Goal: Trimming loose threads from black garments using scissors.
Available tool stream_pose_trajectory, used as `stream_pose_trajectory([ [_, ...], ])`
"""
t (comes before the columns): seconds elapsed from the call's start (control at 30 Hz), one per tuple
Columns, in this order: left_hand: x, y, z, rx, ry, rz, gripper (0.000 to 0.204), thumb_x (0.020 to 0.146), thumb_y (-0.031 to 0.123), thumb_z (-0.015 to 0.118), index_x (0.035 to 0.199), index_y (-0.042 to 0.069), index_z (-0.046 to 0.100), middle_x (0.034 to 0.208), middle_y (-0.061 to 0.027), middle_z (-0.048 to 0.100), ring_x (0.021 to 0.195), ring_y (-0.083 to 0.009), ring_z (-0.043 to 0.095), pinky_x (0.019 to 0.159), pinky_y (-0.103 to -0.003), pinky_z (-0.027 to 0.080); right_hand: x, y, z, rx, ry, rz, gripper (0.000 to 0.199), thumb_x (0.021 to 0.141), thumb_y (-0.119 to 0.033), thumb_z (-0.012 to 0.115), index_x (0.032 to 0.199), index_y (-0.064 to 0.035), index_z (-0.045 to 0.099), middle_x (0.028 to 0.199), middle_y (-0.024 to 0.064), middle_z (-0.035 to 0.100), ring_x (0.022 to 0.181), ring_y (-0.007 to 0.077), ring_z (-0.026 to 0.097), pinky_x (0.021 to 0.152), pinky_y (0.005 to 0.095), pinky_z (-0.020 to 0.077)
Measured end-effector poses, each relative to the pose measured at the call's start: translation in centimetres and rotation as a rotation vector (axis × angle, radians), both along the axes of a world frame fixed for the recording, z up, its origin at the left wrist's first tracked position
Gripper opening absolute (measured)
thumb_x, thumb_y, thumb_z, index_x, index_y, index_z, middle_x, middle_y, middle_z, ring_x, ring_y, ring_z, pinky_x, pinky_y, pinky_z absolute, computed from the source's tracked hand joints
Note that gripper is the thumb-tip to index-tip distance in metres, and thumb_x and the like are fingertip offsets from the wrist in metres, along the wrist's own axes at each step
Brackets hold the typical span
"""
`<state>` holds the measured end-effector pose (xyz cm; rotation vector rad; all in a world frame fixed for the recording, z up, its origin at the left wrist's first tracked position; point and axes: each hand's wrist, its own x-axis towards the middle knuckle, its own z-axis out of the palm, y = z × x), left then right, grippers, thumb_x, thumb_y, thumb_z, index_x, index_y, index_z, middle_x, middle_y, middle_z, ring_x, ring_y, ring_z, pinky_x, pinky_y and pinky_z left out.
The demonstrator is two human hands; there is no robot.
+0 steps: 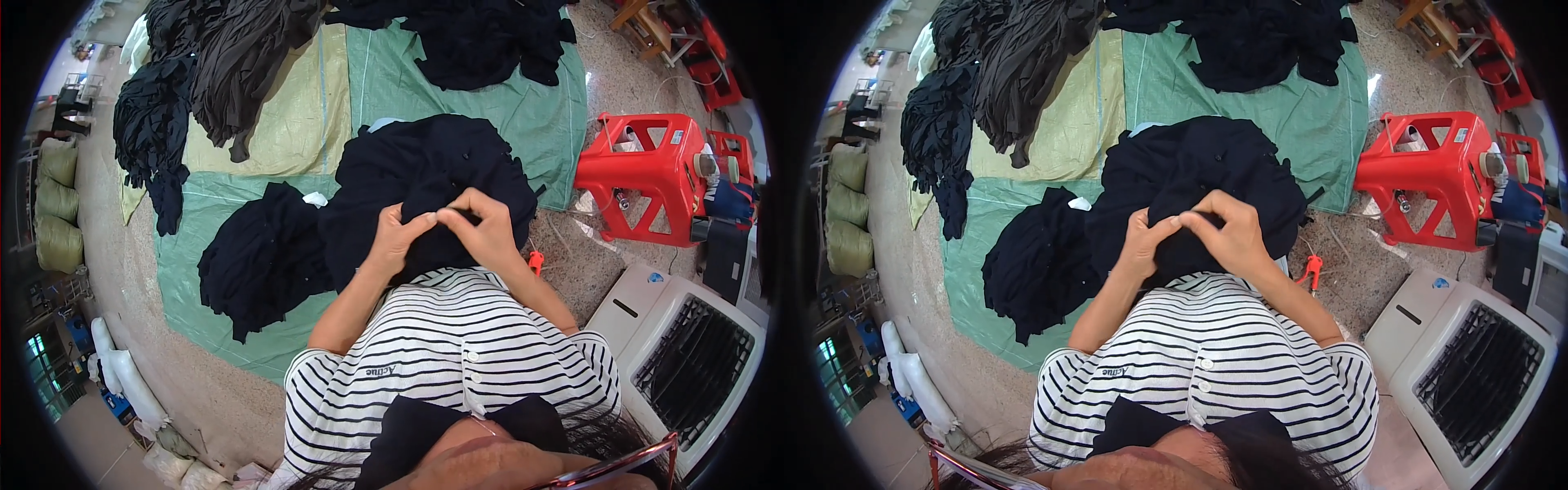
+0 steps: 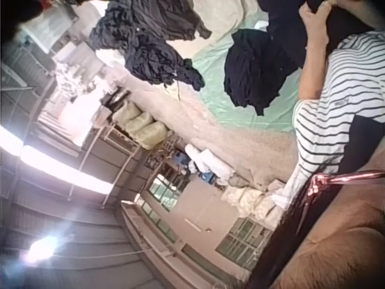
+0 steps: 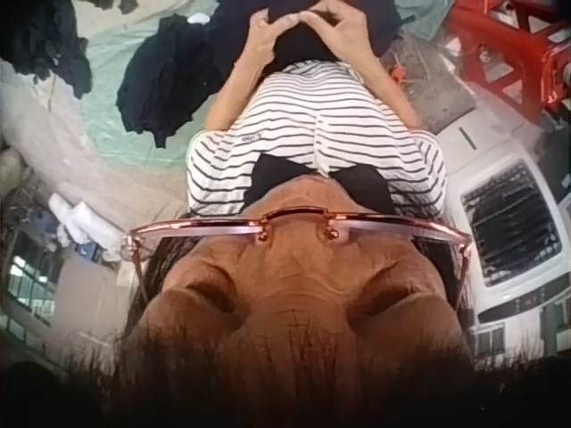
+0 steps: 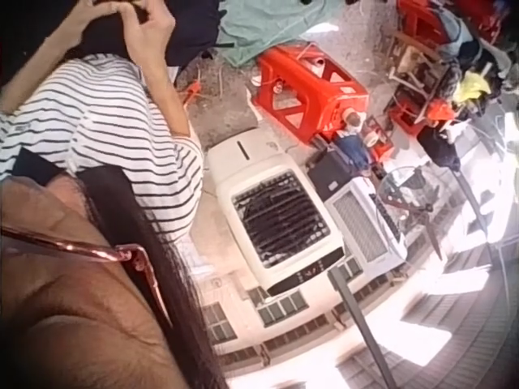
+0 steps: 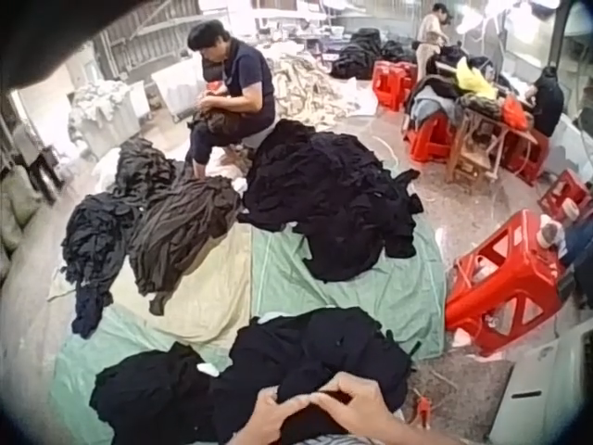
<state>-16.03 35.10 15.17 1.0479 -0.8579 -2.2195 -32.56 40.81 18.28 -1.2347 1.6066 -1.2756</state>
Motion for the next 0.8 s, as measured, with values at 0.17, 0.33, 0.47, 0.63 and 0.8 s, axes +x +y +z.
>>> stream_pose_trajectory([
  [0.17,-0.1,-4.6,2.4,-0.19,-0.221,-0.467,0.02,0.095,0.019,0.067,0.089,0.0,0.07,0.082,0.0028,0.066,0.074,-0.0027,0.055,0.063,-0.023,0.046,0.7,0.7,1.7,-0.242,0.461,0.14,0.019,0.074,-0.011,0.083,0.079,-0.0039,0.066,0.071,0.0082,0.062,0.059,0.0247,0.062,0.052,0.0326,0.0469],
  [0.33,-2.4,-4.3,4.4,-0.473,-0.217,-0.144,0.007,0.092,0.005,0.064,0.095,-0.001,0.066,0.086,0.002,0.065,0.075,-0.0038,0.055,0.062,-0.024,0.048,1.9,-0.2,2.0,-0.31,0.543,0.183,0.018,0.075,-0.006,0.076,0.089,-0.0056,0.065,0.082,0.01,0.063,0.07,0.0302,0.063,0.061,0.0374,0.0495],
  [0.47,-4.3,-2.4,1.9,-0.377,-0.118,-0.091,0.012,0.09,0.013,0.072,0.091,0.002,0.067,0.083,0.0018,0.064,0.076,-0.0047,0.057,0.063,-0.025,0.049,0.7,0.5,1.9,-0.298,0.59,0.219,0.022,0.073,-0.006,0.077,0.092,-0.0069,0.066,0.084,0.0099,0.065,0.071,0.0295,0.062,0.062,0.0394,0.0458],
  [0.63,-3.8,-1.9,2.7,-0.056,0.084,-0.165,0.015,0.091,0.017,0.073,0.089,0.005,0.067,0.078,0.005,0.06,0.07,-0.0016,0.054,0.054,-0.018,0.042,-0.3,0.6,2.4,-0.291,0.672,0.186,0.026,0.07,-0.009,0.083,0.08,-0.008,0.058,0.075,0.0048,0.062,0.067,0.0267,0.06,0.058,0.0381,0.0384],
  [0.8,-4.5,-1.1,0.6,-0.349,-0.059,0.039,0.018,0.094,0.016,0.069,0.084,0.003,0.063,0.075,0.0058,0.059,0.067,-0.0033,0.05,0.052,-0.024,0.041,-0.8,-0.5,3.0,-0.256,0.658,0.229,0.026,0.07,-0.01,0.083,0.079,-0.0076,0.058,0.076,0.0047,0.062,0.069,0.0271,0.06,0.061,0.0387,0.0389],
])
